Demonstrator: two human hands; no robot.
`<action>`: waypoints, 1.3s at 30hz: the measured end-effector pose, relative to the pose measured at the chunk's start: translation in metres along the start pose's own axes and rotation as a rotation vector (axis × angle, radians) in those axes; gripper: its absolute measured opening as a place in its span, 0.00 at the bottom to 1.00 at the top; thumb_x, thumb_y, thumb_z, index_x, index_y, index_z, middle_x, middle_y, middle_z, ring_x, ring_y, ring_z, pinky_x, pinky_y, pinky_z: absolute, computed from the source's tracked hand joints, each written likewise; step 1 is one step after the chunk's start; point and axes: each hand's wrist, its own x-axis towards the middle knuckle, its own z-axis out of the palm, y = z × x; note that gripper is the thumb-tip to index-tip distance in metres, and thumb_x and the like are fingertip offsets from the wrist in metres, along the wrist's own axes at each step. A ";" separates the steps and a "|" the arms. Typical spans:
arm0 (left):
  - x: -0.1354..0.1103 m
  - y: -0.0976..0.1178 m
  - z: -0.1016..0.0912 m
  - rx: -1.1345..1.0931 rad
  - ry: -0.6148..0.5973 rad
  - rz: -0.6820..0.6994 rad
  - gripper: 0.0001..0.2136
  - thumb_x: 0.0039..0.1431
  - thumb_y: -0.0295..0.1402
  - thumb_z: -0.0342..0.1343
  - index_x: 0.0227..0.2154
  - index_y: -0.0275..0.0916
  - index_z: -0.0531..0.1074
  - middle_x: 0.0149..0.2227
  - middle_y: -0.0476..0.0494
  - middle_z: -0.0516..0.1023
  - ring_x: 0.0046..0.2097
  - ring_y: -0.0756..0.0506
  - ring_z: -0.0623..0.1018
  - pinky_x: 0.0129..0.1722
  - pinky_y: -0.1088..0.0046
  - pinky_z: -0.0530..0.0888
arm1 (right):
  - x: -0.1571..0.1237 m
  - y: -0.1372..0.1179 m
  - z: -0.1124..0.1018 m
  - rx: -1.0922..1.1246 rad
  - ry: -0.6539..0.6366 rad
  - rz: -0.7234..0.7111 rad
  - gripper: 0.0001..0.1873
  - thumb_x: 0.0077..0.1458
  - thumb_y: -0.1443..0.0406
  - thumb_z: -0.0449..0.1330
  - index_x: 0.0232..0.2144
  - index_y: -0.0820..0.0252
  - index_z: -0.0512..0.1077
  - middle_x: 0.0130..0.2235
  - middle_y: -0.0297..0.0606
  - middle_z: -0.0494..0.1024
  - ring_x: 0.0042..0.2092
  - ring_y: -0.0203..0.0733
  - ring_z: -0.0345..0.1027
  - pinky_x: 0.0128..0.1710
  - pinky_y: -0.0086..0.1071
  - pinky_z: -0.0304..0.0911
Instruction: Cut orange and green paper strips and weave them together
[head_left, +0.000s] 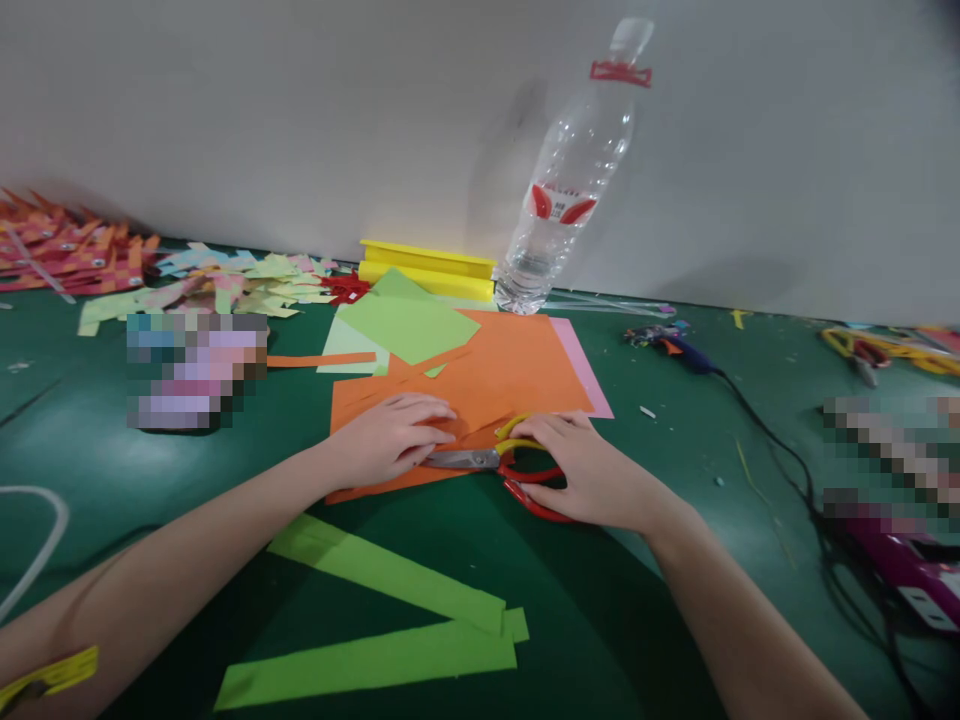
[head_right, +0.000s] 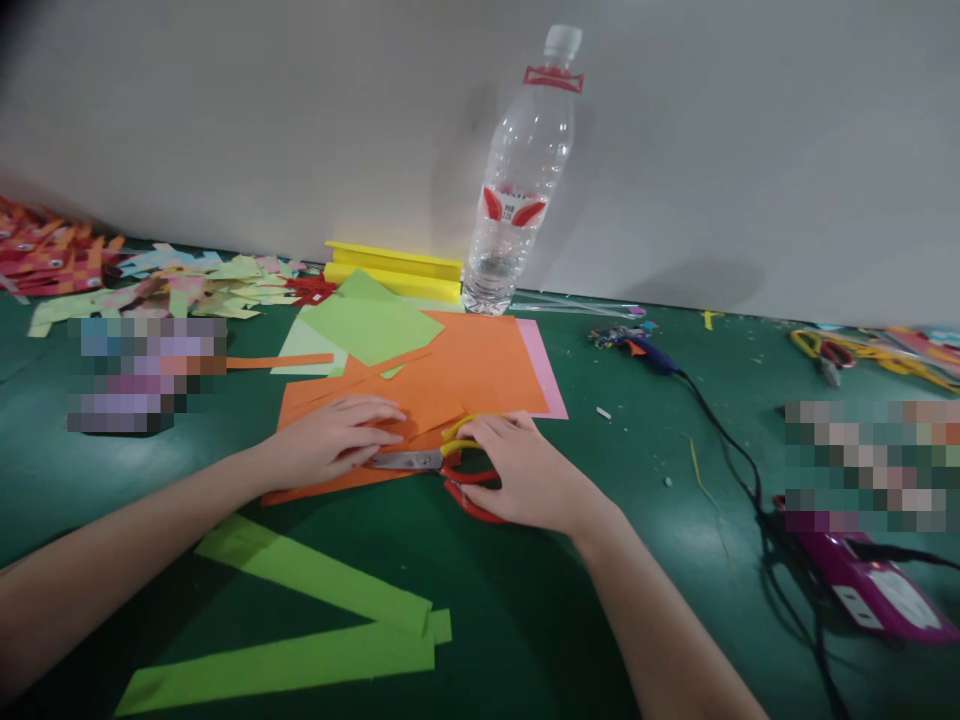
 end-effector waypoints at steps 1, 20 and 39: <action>0.000 0.000 0.000 0.003 -0.006 0.001 0.14 0.64 0.28 0.45 0.49 0.43 0.71 0.55 0.44 0.68 0.58 0.43 0.65 0.56 0.59 0.65 | 0.000 0.000 -0.001 -0.005 -0.002 0.005 0.19 0.52 0.55 0.57 0.46 0.54 0.67 0.47 0.41 0.75 0.47 0.50 0.68 0.46 0.43 0.59; 0.001 -0.001 0.003 0.031 -0.037 -0.073 0.18 0.66 0.25 0.39 0.54 0.43 0.66 0.58 0.43 0.65 0.59 0.43 0.62 0.57 0.61 0.62 | -0.003 0.008 0.000 -0.056 -0.020 0.072 0.21 0.51 0.55 0.57 0.47 0.55 0.66 0.47 0.43 0.74 0.48 0.53 0.67 0.45 0.45 0.60; 0.001 -0.001 0.007 0.059 -0.036 -0.078 0.18 0.66 0.25 0.38 0.54 0.42 0.64 0.58 0.42 0.64 0.59 0.43 0.62 0.57 0.62 0.60 | 0.000 -0.004 0.001 -0.046 -0.036 0.079 0.18 0.49 0.60 0.58 0.44 0.57 0.66 0.44 0.43 0.74 0.46 0.52 0.65 0.45 0.43 0.57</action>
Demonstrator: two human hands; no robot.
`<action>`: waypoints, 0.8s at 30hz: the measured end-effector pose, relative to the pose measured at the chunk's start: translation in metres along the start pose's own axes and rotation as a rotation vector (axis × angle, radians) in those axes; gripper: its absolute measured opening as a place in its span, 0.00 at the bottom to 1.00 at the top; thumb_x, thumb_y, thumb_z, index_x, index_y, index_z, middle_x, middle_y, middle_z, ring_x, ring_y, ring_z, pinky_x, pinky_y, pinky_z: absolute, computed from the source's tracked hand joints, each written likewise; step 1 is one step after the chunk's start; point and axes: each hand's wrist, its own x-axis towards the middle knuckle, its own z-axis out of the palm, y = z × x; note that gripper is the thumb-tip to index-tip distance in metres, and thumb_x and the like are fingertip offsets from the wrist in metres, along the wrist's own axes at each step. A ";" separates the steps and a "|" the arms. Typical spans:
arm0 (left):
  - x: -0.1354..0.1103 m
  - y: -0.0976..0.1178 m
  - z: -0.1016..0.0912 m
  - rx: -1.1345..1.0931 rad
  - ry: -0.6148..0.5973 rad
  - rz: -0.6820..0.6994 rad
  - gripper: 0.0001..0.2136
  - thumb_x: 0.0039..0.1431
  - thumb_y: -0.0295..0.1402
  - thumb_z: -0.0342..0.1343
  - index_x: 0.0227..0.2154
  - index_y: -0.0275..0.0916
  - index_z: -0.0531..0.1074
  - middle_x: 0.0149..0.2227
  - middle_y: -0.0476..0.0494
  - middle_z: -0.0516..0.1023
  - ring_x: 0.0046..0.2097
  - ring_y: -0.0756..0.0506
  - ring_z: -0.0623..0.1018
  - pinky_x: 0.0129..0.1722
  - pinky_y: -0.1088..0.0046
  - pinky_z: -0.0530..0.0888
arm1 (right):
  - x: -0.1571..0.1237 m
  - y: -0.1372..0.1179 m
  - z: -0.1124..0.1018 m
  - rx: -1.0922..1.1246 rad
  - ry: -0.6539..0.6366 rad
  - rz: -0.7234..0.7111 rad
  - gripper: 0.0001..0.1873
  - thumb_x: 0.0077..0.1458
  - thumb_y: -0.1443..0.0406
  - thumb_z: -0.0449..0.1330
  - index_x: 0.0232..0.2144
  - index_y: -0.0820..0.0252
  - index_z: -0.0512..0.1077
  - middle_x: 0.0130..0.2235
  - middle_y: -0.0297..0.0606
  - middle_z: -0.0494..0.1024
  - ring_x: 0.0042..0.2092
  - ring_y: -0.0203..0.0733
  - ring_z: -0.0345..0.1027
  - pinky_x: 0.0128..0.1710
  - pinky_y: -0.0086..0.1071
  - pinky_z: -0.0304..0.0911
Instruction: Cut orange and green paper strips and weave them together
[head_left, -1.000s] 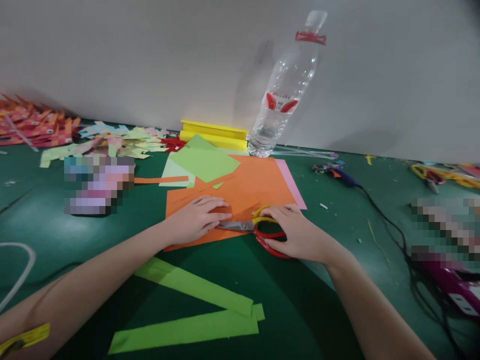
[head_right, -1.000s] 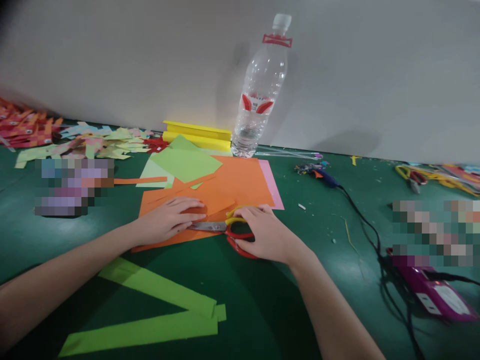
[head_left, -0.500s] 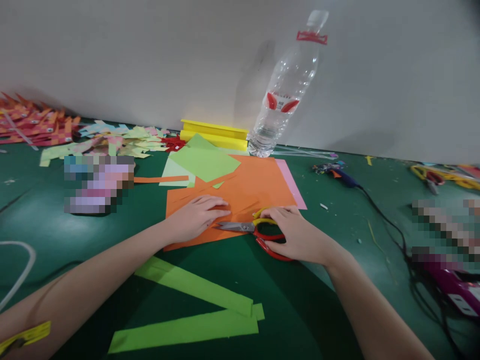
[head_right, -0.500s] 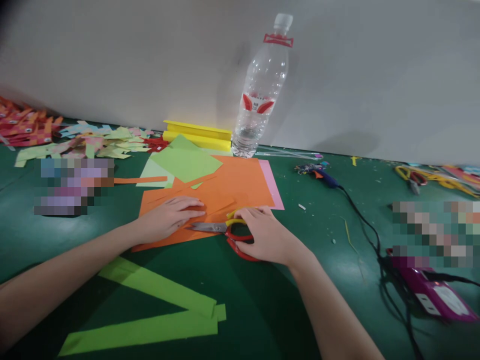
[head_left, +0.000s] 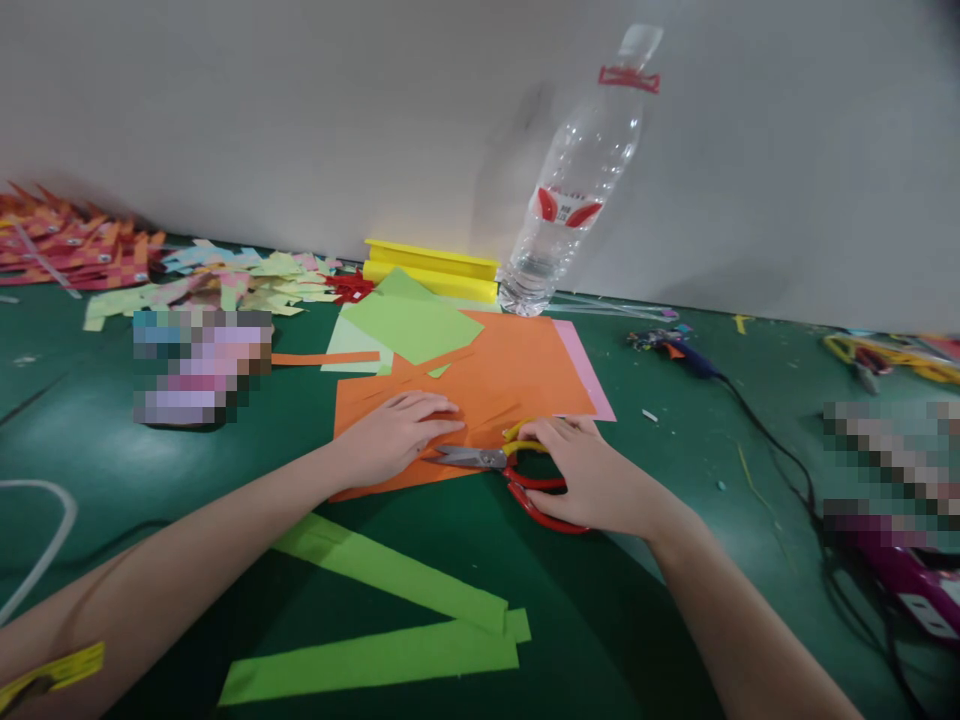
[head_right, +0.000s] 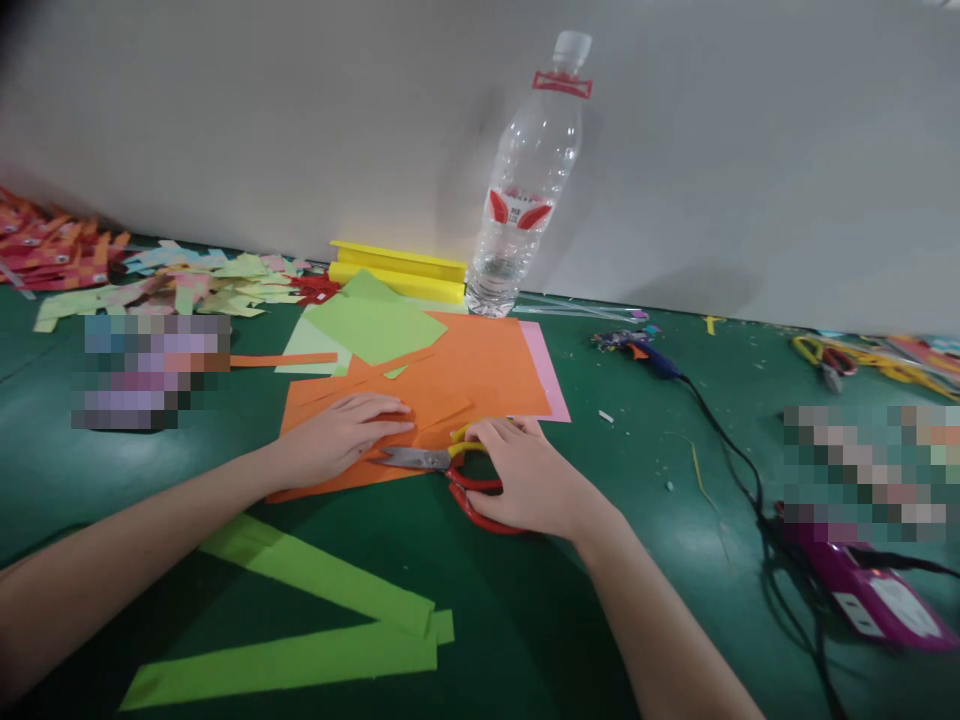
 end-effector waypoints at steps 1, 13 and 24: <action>0.000 0.000 0.000 0.001 0.001 0.000 0.18 0.66 0.25 0.38 0.55 0.42 0.64 0.58 0.42 0.64 0.59 0.43 0.62 0.57 0.62 0.60 | 0.000 0.000 0.000 -0.002 -0.002 -0.002 0.18 0.49 0.60 0.58 0.44 0.57 0.66 0.45 0.43 0.74 0.47 0.52 0.65 0.45 0.43 0.57; -0.001 -0.002 0.002 -0.003 0.010 -0.005 0.18 0.66 0.25 0.39 0.55 0.41 0.63 0.58 0.44 0.64 0.59 0.45 0.62 0.58 0.64 0.59 | 0.000 -0.002 0.000 -0.015 0.036 -0.014 0.17 0.49 0.59 0.59 0.42 0.56 0.67 0.43 0.41 0.75 0.46 0.51 0.67 0.46 0.43 0.57; 0.000 -0.004 -0.003 -0.027 -0.037 0.028 0.18 0.65 0.24 0.38 0.55 0.40 0.63 0.59 0.44 0.64 0.60 0.44 0.61 0.59 0.62 0.58 | 0.002 0.016 0.000 -0.038 0.097 -0.061 0.21 0.50 0.56 0.60 0.46 0.54 0.67 0.49 0.40 0.74 0.51 0.51 0.66 0.51 0.46 0.57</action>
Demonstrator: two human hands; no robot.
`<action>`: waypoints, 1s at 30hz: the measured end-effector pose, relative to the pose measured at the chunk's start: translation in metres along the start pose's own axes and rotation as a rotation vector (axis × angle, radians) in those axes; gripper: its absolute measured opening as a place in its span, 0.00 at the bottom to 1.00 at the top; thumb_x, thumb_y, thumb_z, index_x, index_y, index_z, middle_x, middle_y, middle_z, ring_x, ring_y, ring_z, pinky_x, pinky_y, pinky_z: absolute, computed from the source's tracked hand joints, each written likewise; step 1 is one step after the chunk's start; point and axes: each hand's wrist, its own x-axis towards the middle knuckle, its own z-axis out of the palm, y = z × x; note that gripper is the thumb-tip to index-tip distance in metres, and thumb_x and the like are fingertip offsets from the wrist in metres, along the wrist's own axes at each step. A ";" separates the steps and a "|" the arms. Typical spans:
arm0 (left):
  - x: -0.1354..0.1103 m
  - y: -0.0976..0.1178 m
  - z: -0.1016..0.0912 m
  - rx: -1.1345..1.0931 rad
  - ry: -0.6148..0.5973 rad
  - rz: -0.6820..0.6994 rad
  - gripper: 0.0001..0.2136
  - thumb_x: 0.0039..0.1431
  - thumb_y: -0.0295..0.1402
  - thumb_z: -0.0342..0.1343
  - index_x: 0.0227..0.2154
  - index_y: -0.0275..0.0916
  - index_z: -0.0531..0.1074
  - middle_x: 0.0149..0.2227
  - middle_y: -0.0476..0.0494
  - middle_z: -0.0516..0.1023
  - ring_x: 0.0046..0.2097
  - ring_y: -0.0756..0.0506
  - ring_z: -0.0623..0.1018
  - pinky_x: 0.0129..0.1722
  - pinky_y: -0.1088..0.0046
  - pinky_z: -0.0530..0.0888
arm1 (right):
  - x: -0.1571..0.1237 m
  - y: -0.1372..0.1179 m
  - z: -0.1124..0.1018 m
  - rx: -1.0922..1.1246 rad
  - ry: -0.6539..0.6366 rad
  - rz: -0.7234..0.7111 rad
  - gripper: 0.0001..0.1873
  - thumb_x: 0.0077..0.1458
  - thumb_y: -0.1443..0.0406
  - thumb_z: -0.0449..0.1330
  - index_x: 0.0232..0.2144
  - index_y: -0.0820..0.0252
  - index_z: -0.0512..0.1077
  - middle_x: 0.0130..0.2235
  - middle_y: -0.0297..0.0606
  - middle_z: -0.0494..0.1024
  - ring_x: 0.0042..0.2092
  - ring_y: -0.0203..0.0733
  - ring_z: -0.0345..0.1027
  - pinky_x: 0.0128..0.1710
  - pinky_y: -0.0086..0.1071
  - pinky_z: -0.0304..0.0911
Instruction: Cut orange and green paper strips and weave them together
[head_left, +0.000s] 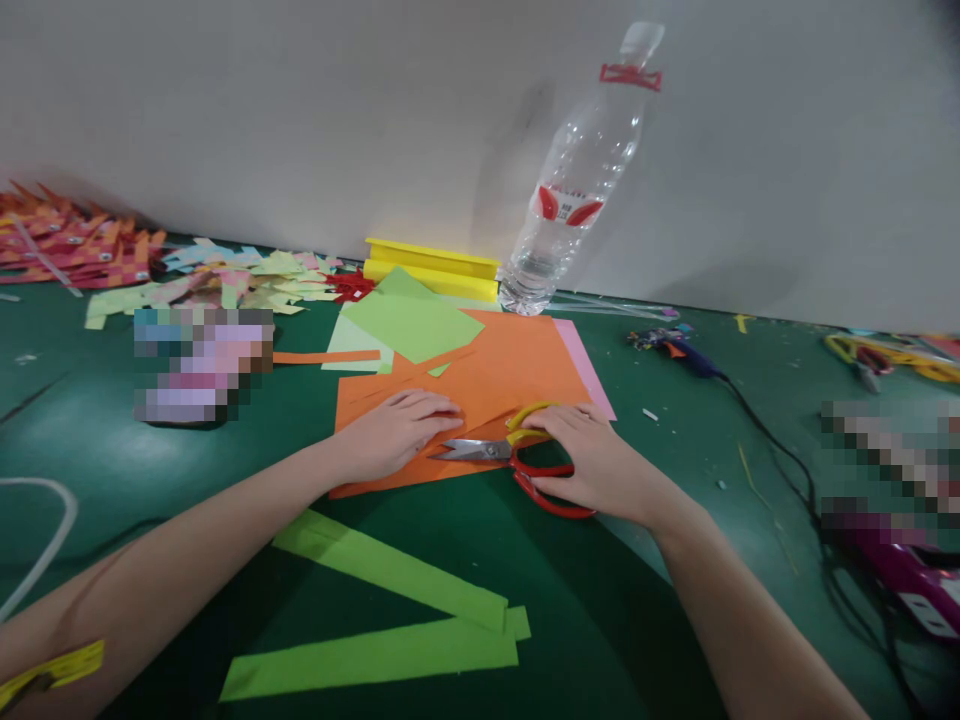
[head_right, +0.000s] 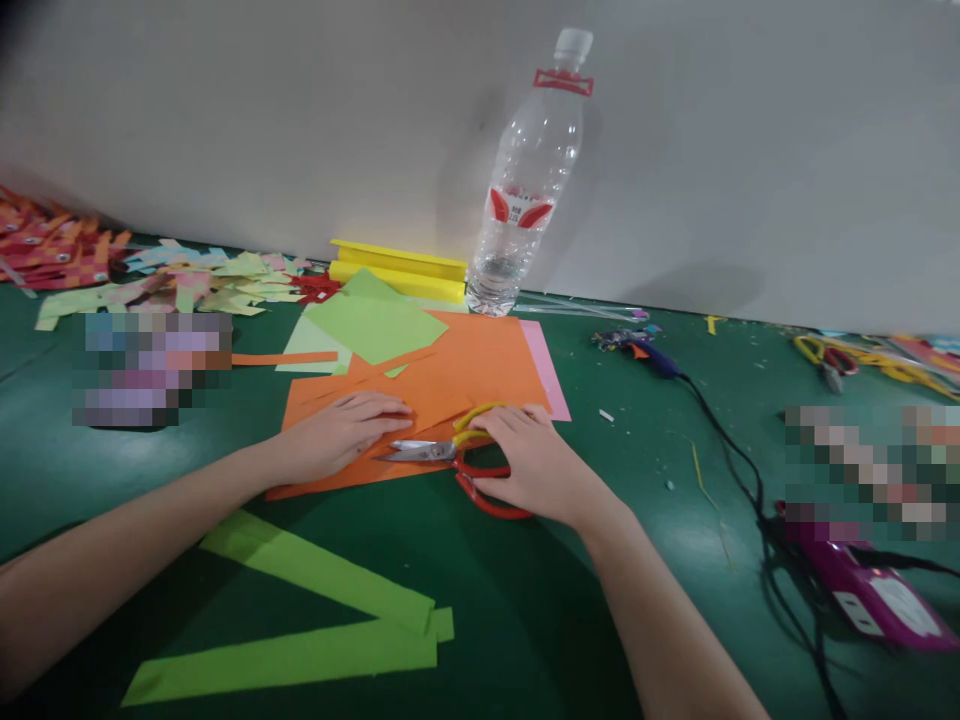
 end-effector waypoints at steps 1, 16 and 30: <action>0.000 -0.001 0.000 0.000 -0.008 0.014 0.19 0.65 0.24 0.38 0.55 0.40 0.62 0.59 0.44 0.64 0.60 0.44 0.61 0.59 0.61 0.58 | 0.000 0.002 0.000 -0.003 -0.001 -0.002 0.22 0.50 0.56 0.60 0.47 0.54 0.67 0.49 0.40 0.74 0.52 0.51 0.66 0.51 0.46 0.57; 0.000 -0.001 0.000 0.029 -0.027 0.048 0.20 0.63 0.22 0.38 0.56 0.42 0.62 0.59 0.44 0.65 0.60 0.45 0.62 0.60 0.61 0.56 | 0.001 0.014 0.004 0.021 0.011 0.003 0.25 0.52 0.60 0.61 0.53 0.51 0.65 0.54 0.39 0.70 0.55 0.50 0.63 0.54 0.47 0.60; 0.001 0.000 -0.006 -0.035 -0.039 0.046 0.18 0.67 0.27 0.38 0.55 0.46 0.64 0.58 0.46 0.65 0.60 0.43 0.61 0.59 0.59 0.57 | 0.003 0.016 0.003 0.020 0.043 -0.022 0.24 0.53 0.62 0.60 0.53 0.50 0.66 0.53 0.41 0.71 0.55 0.51 0.64 0.54 0.50 0.61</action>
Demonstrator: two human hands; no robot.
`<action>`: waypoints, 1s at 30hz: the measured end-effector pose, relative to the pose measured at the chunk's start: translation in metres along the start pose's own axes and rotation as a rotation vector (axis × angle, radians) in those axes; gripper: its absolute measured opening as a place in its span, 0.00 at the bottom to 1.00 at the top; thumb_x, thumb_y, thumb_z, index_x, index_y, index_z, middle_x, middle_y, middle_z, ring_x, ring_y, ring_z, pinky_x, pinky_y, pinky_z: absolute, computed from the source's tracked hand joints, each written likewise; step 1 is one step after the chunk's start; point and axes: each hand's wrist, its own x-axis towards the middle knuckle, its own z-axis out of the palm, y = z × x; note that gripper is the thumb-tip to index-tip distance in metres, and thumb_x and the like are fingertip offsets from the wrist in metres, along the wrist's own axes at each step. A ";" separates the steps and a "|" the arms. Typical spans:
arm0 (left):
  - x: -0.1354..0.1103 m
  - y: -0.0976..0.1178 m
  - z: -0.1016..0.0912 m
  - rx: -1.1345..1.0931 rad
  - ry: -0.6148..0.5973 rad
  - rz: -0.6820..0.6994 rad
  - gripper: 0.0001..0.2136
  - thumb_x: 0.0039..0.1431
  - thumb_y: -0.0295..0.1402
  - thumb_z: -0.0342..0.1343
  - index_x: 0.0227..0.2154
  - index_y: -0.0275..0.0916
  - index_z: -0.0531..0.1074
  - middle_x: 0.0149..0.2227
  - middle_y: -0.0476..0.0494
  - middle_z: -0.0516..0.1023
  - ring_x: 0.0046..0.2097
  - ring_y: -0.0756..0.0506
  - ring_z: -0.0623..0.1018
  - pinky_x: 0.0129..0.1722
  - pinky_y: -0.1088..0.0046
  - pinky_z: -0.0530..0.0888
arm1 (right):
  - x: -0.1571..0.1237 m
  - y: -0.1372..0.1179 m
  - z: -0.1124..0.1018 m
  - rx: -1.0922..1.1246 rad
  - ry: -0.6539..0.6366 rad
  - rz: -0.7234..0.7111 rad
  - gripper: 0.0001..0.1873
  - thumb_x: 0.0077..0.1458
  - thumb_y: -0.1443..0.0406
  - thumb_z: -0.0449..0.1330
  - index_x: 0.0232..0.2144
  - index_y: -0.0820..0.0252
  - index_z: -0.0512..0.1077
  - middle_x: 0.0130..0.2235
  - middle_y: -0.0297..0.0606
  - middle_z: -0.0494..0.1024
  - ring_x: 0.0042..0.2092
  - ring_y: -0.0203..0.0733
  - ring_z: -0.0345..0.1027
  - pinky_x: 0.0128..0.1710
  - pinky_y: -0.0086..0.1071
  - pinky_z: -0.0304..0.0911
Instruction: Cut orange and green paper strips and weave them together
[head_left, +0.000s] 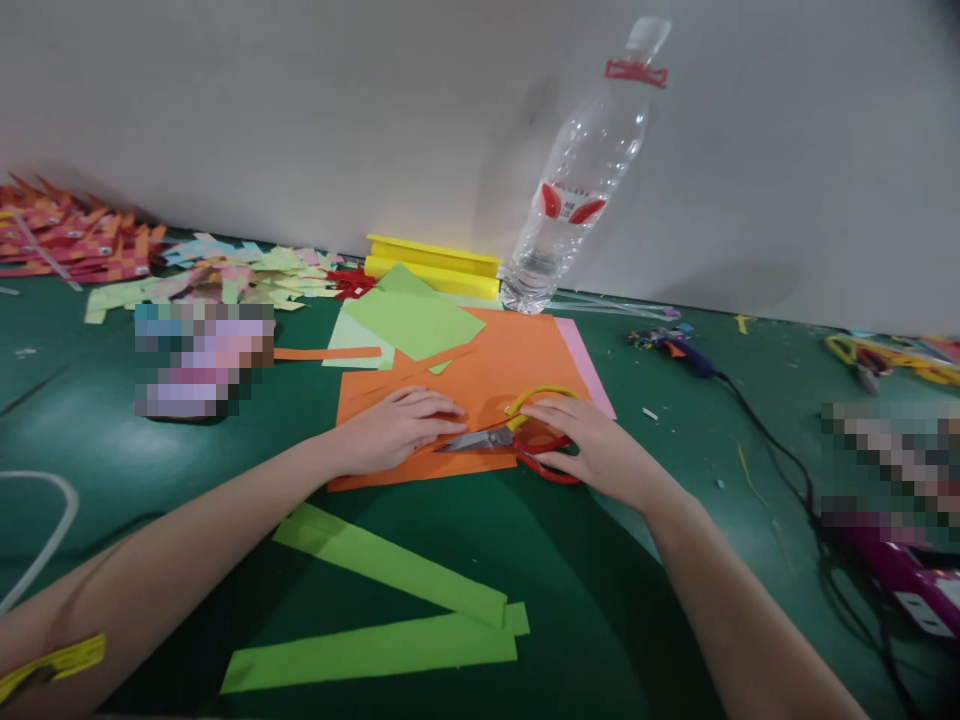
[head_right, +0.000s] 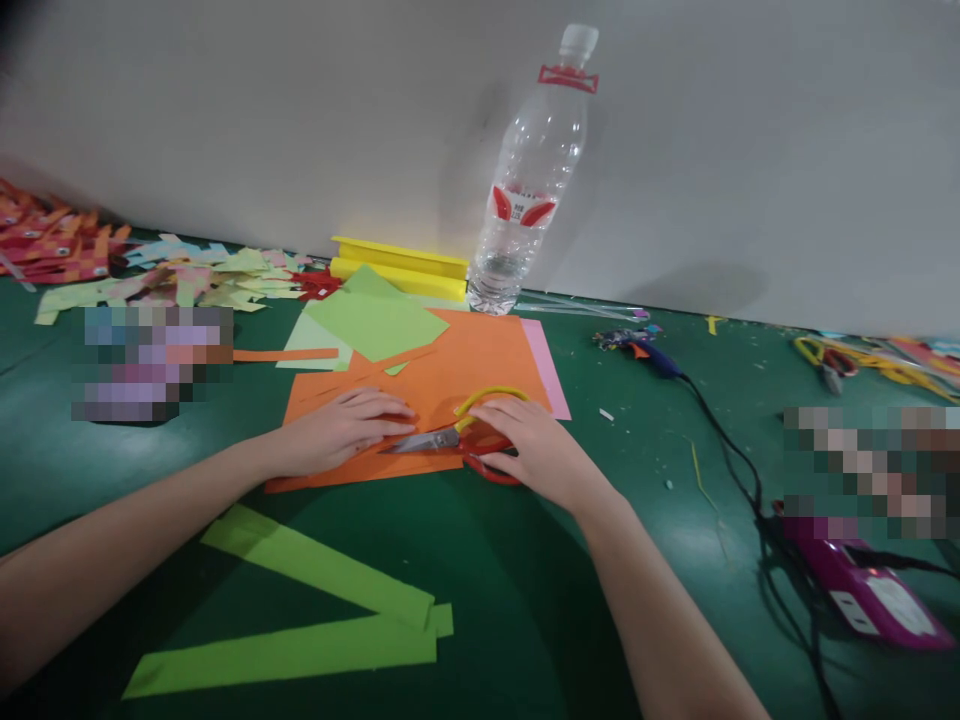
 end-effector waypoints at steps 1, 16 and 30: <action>0.000 0.000 0.000 0.001 -0.001 0.000 0.18 0.67 0.27 0.38 0.55 0.46 0.64 0.59 0.46 0.65 0.61 0.44 0.61 0.59 0.60 0.56 | 0.000 0.000 0.000 0.000 0.000 -0.001 0.24 0.54 0.62 0.60 0.53 0.50 0.66 0.53 0.41 0.71 0.55 0.51 0.64 0.53 0.50 0.61; -0.001 -0.003 0.005 0.051 -0.020 0.001 0.20 0.65 0.24 0.40 0.56 0.48 0.62 0.60 0.47 0.63 0.61 0.43 0.60 0.59 0.59 0.56 | 0.005 0.009 0.005 0.095 -0.022 -0.008 0.22 0.54 0.62 0.59 0.52 0.48 0.67 0.53 0.38 0.72 0.55 0.48 0.64 0.55 0.48 0.60; 0.000 -0.001 0.004 0.049 -0.010 0.013 0.20 0.65 0.24 0.39 0.55 0.46 0.63 0.59 0.45 0.64 0.60 0.43 0.61 0.58 0.59 0.57 | 0.006 0.008 0.004 0.126 -0.015 -0.016 0.20 0.54 0.63 0.59 0.51 0.49 0.68 0.52 0.38 0.73 0.55 0.47 0.64 0.55 0.48 0.60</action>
